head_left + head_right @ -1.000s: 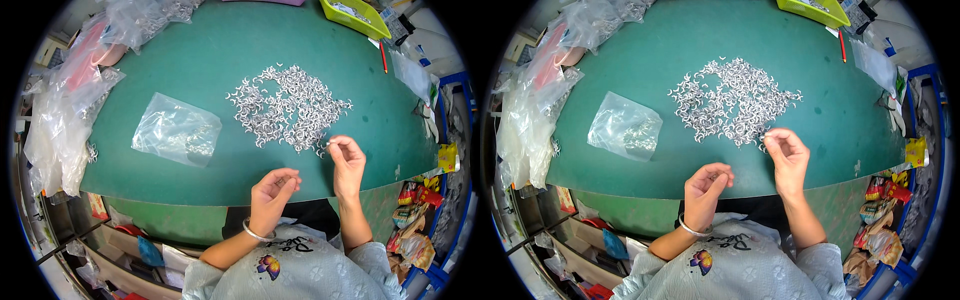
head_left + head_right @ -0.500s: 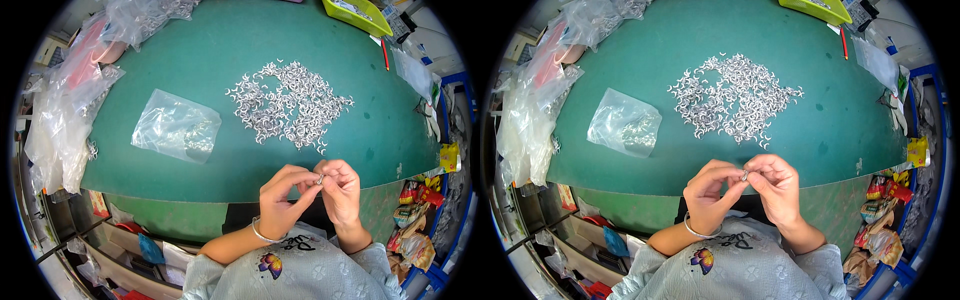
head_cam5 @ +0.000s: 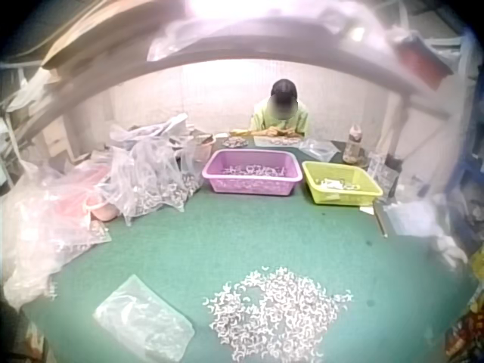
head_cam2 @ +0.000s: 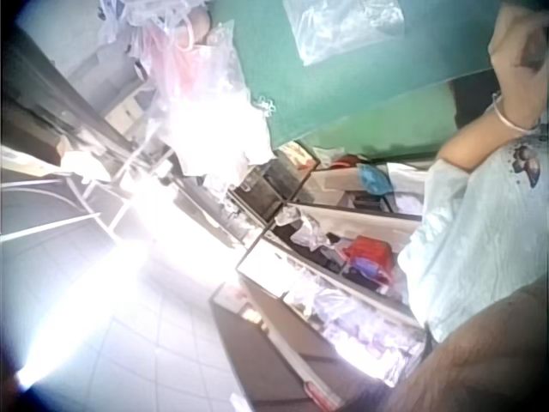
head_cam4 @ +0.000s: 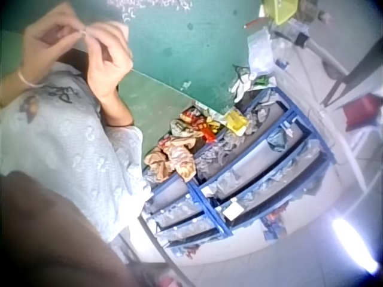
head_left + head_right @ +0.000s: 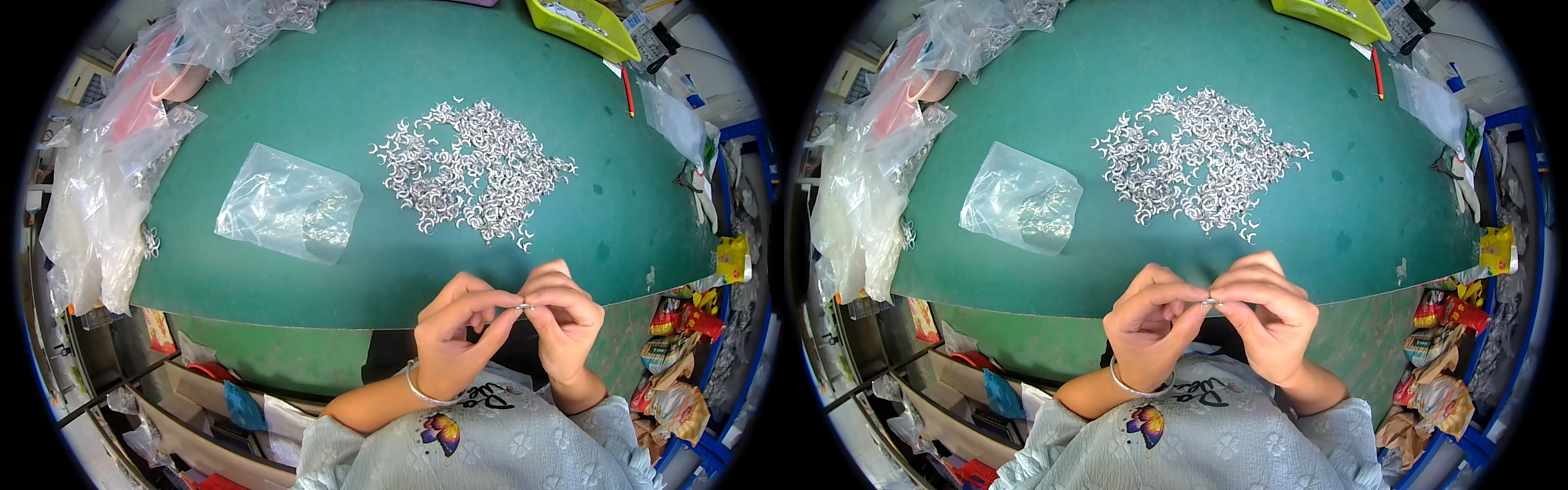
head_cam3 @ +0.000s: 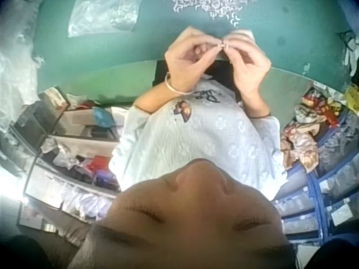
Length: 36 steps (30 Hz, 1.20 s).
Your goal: The person sits at a green workbench and manually assembles small silver metal hooks. They pick up individual hooks from a large pile, manipulate them with their fingers, and place the finished pieces into a small plastic bag. The process is repetitive and involves fine motor skills.
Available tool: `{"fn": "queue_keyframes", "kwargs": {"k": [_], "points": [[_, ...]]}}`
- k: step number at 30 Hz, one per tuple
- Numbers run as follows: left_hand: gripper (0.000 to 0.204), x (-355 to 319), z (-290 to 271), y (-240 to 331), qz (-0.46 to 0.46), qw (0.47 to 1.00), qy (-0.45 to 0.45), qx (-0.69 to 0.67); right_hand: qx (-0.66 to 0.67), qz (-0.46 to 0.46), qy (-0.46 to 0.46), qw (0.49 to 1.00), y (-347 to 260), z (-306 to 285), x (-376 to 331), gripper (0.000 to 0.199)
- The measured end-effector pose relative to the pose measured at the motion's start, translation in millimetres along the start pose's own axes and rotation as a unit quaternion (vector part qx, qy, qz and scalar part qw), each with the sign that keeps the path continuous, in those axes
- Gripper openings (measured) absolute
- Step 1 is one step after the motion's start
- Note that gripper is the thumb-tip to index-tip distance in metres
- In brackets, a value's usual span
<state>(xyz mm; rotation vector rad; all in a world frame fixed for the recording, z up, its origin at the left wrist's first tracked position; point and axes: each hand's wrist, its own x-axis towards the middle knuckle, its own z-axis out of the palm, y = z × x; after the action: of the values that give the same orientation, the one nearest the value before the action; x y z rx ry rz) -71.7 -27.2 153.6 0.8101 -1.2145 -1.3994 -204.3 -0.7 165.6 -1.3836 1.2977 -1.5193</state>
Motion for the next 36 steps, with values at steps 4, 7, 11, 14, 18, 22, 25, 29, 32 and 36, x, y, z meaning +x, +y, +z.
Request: {"fn": "queue_keyframes", "kwargs": {"k": [4,7,11,14,18,22,25,29,32,36], "points": [[0.022,0.7,-0.6,4.2,0.012,1.0,-0.006,0.011,0.002,-0.004,0.002,1.0,-0.2,0.3,-0.2,0.009],[0.022,0.3,-1.1,4.5,0.013,1.0,-0.007,0.01,0.005,0.0,0.001,1.0,0.5,-0.2,-0.8,0.01],[0.022,0.2,-0.7,4.1,0.016,1.0,-0.005,0.007,0.012,0.014,0.01,1.0,-1.5,1.5,-1.5,0.011],[0.022,0.8,-0.7,5.3,0.023,1.0,-0.003,0.01,0.021,0.027,0.014,0.999,-2.8,2.2,-2.2,0.011],[0.021,0.5,-1.5,2.6,0.008,1.0,-0.021,-0.019,0.036,0.012,0.005,0.999,-1.3,-0.2,-2.1,0.009],[0.016,2.4,-5.9,8.5,-0.14,0.979,-0.079,-0.127,0.076,0.033,0.003,0.997,0.5,-1.5,-1.7,0.011],[0.013,2.9,-7.5,0.0,-0.22,0.944,-0.103,-0.224,0.088,0.051,0.003,0.995,1.3,-2.3,-2.7,0.012],[0.013,2.7,-6.5,-1.4,-0.243,0.927,-0.095,-0.269,0.086,0.05,0.001,0.995,0.2,-2.8,-3.6,0.011],[0.015,1.8,-6.0,1.1,-0.17,0.967,-0.081,-0.171,0.084,0.044,-0.011,0.995,-0.8,-3.9,-2.9,0.011],[0.019,0.4,-4.5,6.7,-0.077,0.992,-0.055,-0.083,0.094,0.049,-0.01,0.994,-2.2,-2.5,-4.2,0.009]]}}
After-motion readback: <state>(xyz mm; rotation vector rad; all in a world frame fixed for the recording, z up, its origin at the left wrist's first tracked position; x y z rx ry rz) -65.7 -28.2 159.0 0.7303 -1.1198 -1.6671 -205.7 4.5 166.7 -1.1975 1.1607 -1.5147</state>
